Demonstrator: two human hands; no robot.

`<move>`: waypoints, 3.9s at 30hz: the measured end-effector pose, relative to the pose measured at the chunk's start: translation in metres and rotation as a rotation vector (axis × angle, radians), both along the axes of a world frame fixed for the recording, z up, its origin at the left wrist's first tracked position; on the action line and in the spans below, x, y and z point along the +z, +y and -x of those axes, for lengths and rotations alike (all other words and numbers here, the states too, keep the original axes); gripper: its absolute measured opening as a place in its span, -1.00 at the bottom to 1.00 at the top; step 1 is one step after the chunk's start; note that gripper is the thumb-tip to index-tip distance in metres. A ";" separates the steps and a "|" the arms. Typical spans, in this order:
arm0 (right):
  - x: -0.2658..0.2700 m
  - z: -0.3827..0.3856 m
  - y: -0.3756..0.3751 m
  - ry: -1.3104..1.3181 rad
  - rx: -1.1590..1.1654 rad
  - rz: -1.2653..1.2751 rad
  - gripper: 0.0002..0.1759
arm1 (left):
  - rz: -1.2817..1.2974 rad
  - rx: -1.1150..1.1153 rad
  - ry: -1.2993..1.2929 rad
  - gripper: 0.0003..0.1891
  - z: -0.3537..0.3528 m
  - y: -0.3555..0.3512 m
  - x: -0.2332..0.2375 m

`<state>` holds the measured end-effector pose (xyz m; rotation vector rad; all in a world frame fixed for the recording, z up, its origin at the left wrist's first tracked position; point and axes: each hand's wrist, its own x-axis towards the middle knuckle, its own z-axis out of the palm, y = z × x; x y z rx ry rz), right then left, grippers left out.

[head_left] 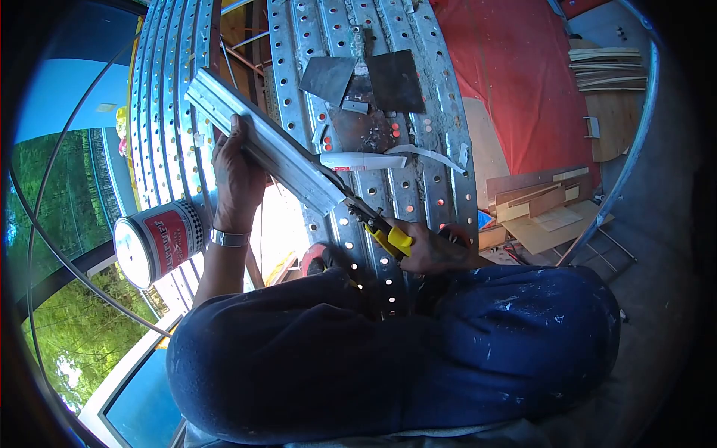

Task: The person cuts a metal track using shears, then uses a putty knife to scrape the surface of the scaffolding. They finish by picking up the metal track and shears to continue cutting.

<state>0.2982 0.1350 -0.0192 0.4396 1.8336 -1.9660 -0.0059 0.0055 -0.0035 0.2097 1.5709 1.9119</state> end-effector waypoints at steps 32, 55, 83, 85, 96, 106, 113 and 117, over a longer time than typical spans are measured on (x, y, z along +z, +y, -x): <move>-0.021 -0.006 -0.029 -0.072 -0.119 0.109 -0.62 | 0.180 -0.064 0.104 -0.76 -0.013 0.006 0.008; -0.015 -0.006 -0.029 -0.188 -0.065 0.017 -0.40 | 0.119 -0.063 -0.009 -0.77 -0.021 -0.001 -0.004; -0.027 -0.005 -0.040 -0.064 -0.179 0.331 -0.63 | 0.175 -0.010 0.080 -0.69 -0.021 0.011 0.004; -0.007 -0.001 -0.029 -0.109 -0.157 0.315 -0.62 | 0.113 0.051 -0.013 -0.71 -0.027 0.011 0.006; -0.001 0.003 -0.017 -0.162 -0.053 0.311 -0.42 | 0.186 0.089 0.285 -0.81 -0.026 0.002 -0.011; -0.008 -0.004 -0.035 -0.034 -0.226 0.286 -0.63 | 0.265 0.097 0.628 -0.71 -0.044 0.004 -0.012; -0.011 -0.005 -0.048 -0.081 -0.196 0.264 -0.69 | 0.236 0.083 0.662 -0.75 -0.048 0.007 -0.004; -0.022 -0.006 -0.059 -0.011 -0.249 0.160 -0.68 | 0.300 0.090 0.928 -0.75 -0.043 0.008 -0.012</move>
